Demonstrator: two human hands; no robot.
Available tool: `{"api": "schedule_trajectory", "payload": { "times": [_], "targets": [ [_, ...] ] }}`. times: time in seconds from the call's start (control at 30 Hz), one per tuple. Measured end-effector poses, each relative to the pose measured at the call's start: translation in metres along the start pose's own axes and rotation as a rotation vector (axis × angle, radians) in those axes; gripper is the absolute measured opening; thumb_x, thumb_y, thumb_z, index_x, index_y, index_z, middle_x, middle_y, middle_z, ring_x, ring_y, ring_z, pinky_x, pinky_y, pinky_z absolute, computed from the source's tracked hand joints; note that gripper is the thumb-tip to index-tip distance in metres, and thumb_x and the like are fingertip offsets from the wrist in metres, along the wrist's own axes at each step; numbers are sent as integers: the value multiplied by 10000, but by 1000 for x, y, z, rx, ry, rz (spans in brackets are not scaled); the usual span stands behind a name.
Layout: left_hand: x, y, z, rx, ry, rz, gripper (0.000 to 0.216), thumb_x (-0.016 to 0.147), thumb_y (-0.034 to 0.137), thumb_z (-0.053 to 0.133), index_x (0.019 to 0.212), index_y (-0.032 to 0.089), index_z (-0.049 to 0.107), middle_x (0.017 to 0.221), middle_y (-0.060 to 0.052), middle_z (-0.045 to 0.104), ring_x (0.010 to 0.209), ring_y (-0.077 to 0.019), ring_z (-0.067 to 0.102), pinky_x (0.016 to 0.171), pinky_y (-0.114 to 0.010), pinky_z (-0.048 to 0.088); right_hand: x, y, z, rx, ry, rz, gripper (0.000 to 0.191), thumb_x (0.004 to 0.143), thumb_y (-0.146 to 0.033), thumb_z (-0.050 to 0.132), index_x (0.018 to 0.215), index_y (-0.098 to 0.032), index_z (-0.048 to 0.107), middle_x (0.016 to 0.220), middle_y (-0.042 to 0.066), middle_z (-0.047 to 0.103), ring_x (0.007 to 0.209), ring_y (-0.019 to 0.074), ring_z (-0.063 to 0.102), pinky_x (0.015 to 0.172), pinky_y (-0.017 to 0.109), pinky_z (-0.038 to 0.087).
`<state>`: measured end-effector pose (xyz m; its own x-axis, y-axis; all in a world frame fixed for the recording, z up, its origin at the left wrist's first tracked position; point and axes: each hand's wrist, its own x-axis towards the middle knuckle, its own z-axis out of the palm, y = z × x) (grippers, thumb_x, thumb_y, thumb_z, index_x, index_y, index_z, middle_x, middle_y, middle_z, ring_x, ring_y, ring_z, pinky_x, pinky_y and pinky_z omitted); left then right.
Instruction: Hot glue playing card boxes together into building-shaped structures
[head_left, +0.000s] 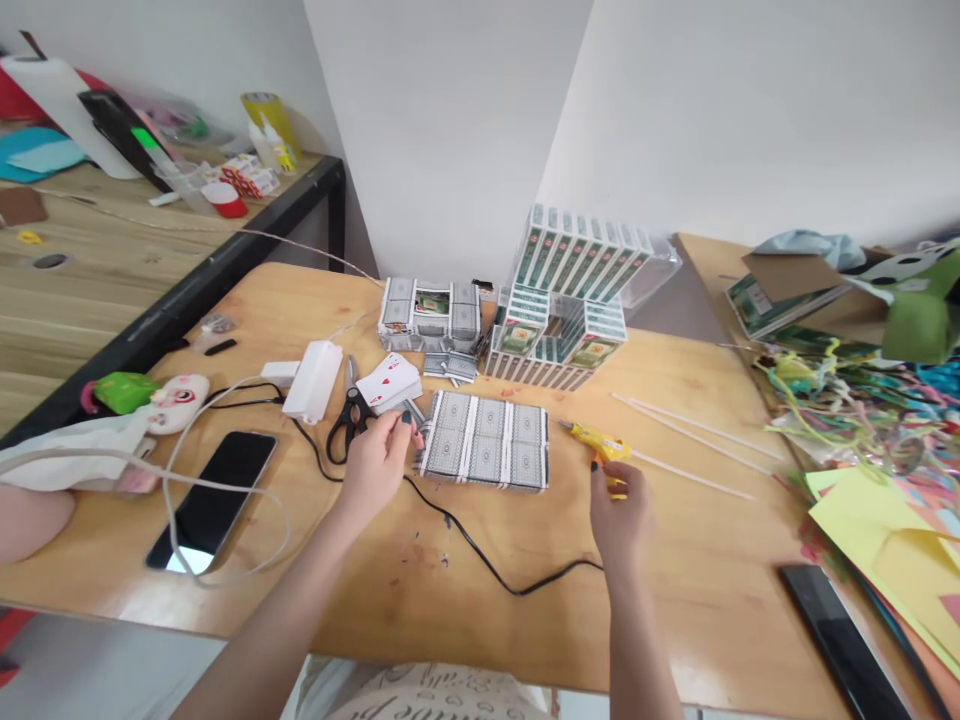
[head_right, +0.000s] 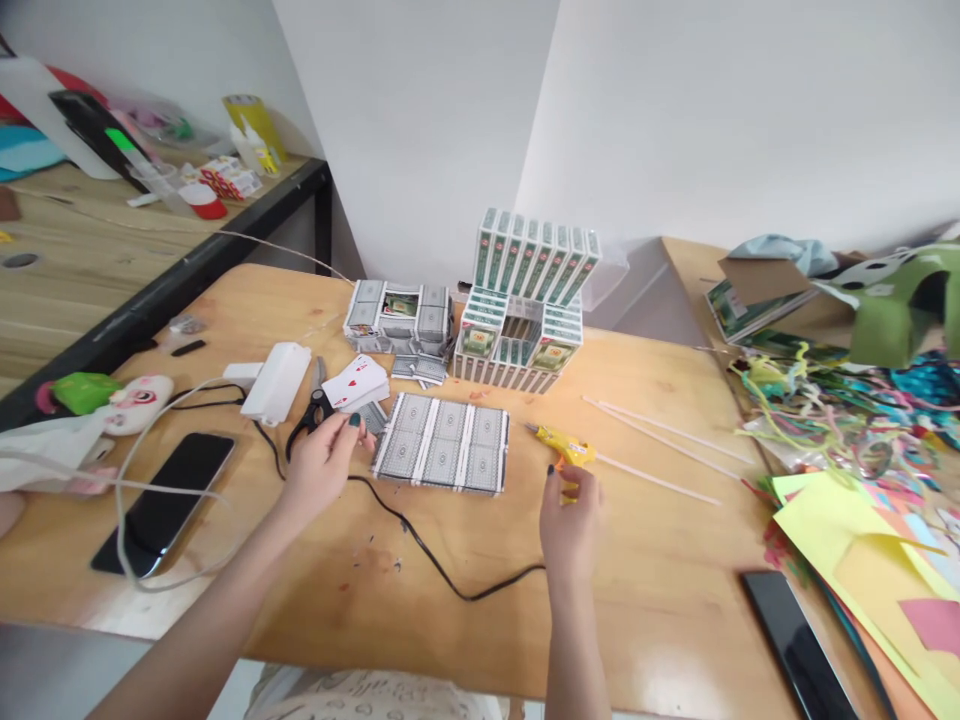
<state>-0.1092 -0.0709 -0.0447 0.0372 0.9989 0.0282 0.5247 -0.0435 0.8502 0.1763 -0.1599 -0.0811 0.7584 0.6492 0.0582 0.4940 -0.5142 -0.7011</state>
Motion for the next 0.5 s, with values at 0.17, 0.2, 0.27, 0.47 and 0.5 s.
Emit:
{"api": "schedule_trajectory", "payload": {
  "times": [0.17,0.2,0.27,0.47,0.5],
  "targets": [
    [10,12,9,58,-61,49,281,858,316,425,630,212,551,661,-19,698,667,-166,631,643,-240,451,6,29,2,-344,68,4,572,715,-535,577,1104,-118,531,1116,253,557,1082,392,467,874,536,346],
    [12,13,10,54,-67,66,304,863,316,418,612,211,554,651,-21,693,679,-169,635,655,-243,456,7,29,4,-388,47,31,605,719,-571,559,1120,-120,525,1134,264,543,1099,405,452,858,543,351],
    [17,13,11,53,-61,121,341,876,315,403,586,209,548,663,-29,684,720,-175,640,706,-258,470,10,27,9,-414,-4,112,643,711,-628,537,1126,-136,524,1159,266,527,1114,421,439,846,565,352],
    [38,-2,18,187,-85,402,382,726,356,661,1067,209,570,1211,-108,572,1205,-268,466,1034,-420,349,25,15,21,-301,-33,225,667,649,-598,582,1111,-120,526,1184,282,510,1142,439,433,897,619,305],
    [42,-4,21,223,-128,387,498,699,370,688,1145,210,535,1282,-122,512,1253,-288,414,1054,-449,321,28,15,20,-271,-39,231,658,631,-575,598,1092,-110,537,1166,282,520,1127,434,451,901,603,320]
  ]
}}
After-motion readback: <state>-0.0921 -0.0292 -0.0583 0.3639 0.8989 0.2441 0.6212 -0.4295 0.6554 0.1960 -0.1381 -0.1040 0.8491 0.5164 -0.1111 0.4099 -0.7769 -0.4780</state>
